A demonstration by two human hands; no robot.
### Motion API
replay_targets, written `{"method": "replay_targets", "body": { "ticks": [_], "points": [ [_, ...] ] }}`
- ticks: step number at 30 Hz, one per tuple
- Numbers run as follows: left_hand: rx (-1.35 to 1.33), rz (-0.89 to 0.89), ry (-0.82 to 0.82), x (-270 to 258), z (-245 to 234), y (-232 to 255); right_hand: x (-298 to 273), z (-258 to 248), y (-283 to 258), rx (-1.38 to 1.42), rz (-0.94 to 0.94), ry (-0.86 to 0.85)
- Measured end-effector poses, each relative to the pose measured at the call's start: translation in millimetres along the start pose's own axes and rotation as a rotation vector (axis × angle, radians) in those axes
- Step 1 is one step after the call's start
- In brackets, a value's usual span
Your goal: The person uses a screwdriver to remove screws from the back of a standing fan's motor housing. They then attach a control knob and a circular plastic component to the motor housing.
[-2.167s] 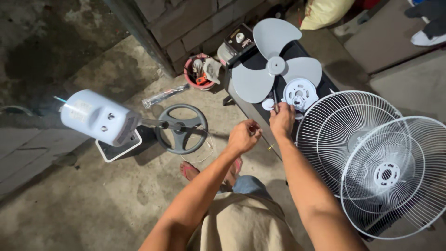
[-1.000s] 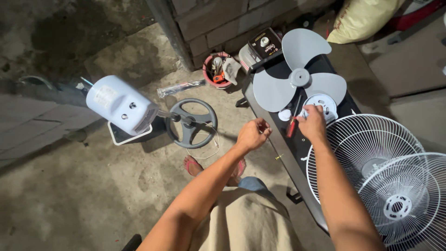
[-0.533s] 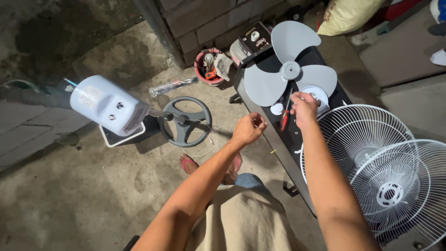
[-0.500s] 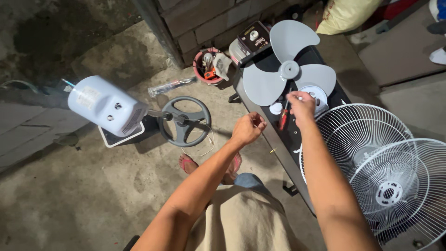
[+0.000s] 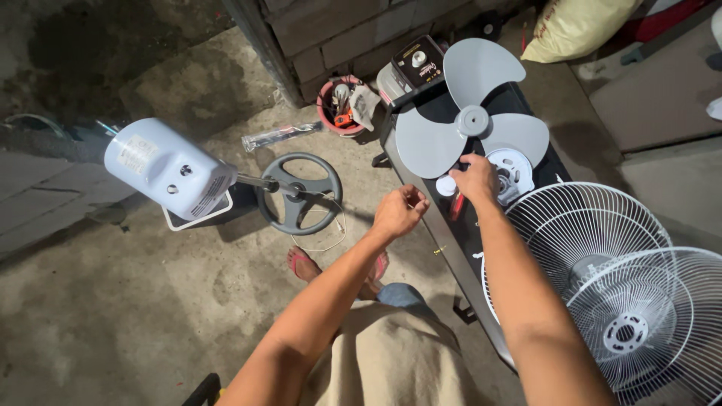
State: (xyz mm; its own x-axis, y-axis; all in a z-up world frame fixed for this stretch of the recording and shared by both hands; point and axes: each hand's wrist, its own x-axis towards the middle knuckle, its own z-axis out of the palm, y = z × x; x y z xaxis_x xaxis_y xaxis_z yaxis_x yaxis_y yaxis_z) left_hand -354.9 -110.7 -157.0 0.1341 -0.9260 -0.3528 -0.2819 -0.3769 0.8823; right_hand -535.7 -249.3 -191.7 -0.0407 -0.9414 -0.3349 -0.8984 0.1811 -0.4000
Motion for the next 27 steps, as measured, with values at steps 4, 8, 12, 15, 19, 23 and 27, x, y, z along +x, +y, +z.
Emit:
{"method": "replay_targets", "body": {
  "ticks": [4,8,12,15,19,23,27],
  "points": [
    [0.009,0.006,0.011,0.2,-1.2,-0.9,-2.8,0.0,0.2,-0.066,-0.001,0.035],
    [0.013,0.003,0.012,-0.4,-2.8,0.6,-7.1,-5.3,3.0,-0.043,-0.096,0.079],
    [0.019,-0.007,0.019,-3.1,-2.1,6.0,-7.6,-6.6,-2.8,-0.004,-0.057,0.025],
    [0.007,-0.015,0.014,-6.6,-3.6,6.4,-7.0,-0.1,0.0,-0.061,-0.1,0.071],
    [-0.006,0.002,0.032,-8.4,-10.5,2.0,-5.2,8.4,12.8,-0.099,-0.205,0.124],
    [-0.013,-0.014,0.055,-8.2,-17.6,0.6,-1.2,8.7,25.0,-0.084,-0.285,0.183],
    [-0.068,-0.014,0.099,-11.3,-26.2,3.2,-4.6,4.4,28.0,0.099,-0.285,0.259]
  ]
}}
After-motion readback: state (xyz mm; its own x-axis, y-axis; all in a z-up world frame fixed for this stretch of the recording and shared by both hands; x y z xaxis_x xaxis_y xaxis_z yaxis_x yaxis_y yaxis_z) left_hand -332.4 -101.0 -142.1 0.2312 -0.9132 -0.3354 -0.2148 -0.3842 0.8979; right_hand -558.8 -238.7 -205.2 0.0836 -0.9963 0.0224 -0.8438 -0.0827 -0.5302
